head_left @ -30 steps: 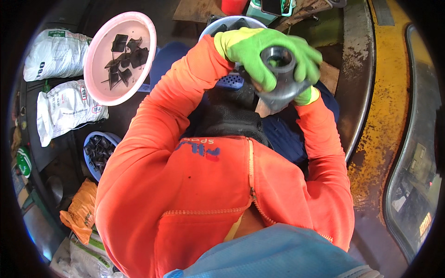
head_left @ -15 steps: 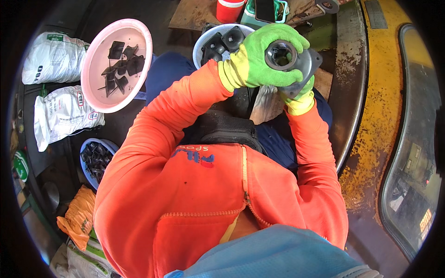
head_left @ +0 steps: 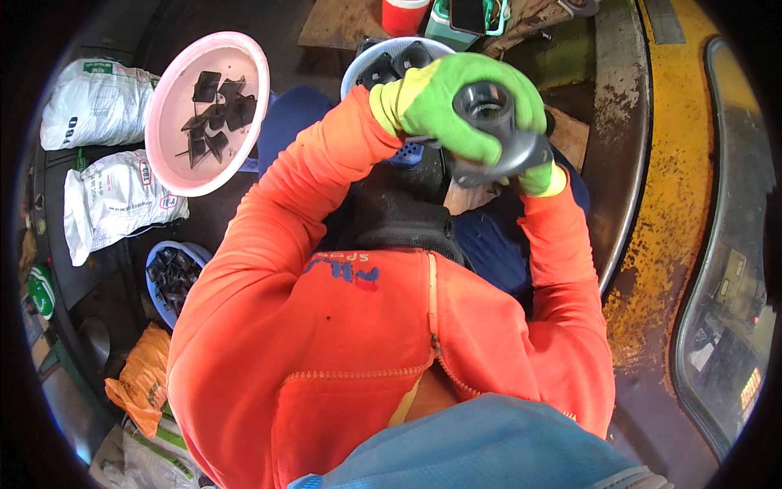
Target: The person sits on the floor and repeatedly picks up small dark metal parts from a white bowl, rubs them with a cloth, and places them into a pink bowl. The person continues this process for several parts.
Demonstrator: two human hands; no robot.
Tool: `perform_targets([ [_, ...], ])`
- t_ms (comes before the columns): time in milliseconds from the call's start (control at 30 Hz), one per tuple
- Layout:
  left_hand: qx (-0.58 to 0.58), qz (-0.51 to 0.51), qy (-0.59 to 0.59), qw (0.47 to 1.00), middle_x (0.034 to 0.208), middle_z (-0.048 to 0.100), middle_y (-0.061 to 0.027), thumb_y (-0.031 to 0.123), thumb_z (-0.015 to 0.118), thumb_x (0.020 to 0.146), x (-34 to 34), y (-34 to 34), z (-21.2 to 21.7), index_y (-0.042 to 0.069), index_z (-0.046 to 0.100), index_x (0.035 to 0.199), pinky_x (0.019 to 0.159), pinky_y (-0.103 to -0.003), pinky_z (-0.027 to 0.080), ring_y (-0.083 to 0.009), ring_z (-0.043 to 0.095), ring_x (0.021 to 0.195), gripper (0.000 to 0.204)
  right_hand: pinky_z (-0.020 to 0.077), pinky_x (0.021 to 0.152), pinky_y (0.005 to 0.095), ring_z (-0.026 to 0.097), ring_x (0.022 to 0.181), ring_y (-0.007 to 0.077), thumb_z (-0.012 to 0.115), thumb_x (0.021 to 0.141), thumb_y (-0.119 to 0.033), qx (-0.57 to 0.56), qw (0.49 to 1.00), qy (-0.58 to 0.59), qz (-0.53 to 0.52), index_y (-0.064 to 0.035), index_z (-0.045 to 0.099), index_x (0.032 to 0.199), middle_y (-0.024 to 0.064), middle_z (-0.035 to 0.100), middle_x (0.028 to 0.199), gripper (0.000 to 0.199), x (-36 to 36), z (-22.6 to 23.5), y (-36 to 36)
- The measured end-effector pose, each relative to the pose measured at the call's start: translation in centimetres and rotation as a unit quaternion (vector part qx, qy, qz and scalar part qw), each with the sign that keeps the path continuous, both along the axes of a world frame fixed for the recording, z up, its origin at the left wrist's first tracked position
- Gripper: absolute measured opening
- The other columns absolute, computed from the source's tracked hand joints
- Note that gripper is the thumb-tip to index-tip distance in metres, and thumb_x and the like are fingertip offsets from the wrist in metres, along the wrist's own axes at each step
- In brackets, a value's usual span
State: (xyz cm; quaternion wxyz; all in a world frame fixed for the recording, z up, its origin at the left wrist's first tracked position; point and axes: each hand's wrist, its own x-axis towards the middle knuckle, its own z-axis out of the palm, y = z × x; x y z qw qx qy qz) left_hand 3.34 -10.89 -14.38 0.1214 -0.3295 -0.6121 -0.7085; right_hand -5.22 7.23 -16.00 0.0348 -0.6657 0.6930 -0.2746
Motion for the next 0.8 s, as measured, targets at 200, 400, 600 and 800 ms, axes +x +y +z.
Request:
perform_targets([
  [200,-0.011,0.303,0.024,0.953,0.114,0.064,-0.0132,0.011,0.083,0.067,0.2,1.8,0.2,0.004,0.061,0.105,0.09,-0.036,0.049,-0.0234,0.062,0.104,0.045,0.048,0.094,0.0356,0.06,0.109,0.024,0.068,0.085,-0.025,-0.2,0.849,-0.488,-0.037,-0.0016,0.054,0.124,0.0118,0.062,0.119,0.048,1.0,-0.1,-1.9],
  [400,-0.059,0.323,0.104,0.939,0.11,0.065,-0.0139,0.01,0.083,0.067,0.5,1.5,0.3,0.005,0.06,0.104,0.086,-0.037,0.051,-0.0262,0.063,0.1,0.043,0.0502,0.09,0.0346,0.061,0.108,0.023,0.07,0.084,-0.022,-0.156,0.879,-0.445,-0.067,-0.0015,0.051,0.126,0.0124,0.061,0.119,0.05,2.1,0.4,-2.0],
  [600,-0.059,0.172,0.093,0.979,0.106,0.066,-0.0127,0.011,0.082,0.068,1.1,0.6,1.2,0.005,0.062,0.1,0.084,-0.038,0.051,-0.0288,0.063,0.098,0.038,0.0481,0.094,0.0347,0.059,0.11,0.0222,0.079,0.076,-0.025,-0.026,0.981,-0.189,0.023,-0.0047,0.053,0.127,0.0101,0.061,0.119,0.061,-0.1,1.5,-0.2],
  [800,-0.039,-0.044,0.089,0.994,0.105,0.068,-0.0116,0.022,0.084,0.065,0.7,0.5,0.8,0.006,0.064,0.096,0.096,-0.047,0.046,-0.0329,0.062,0.106,0.041,0.043,0.104,0.0333,0.051,0.124,0.0196,0.075,0.082,-0.023,0.123,0.927,-0.349,0.065,-0.0078,0.044,0.14,0.008,0.052,0.136,0.067,1.4,0.0,2.1],
])
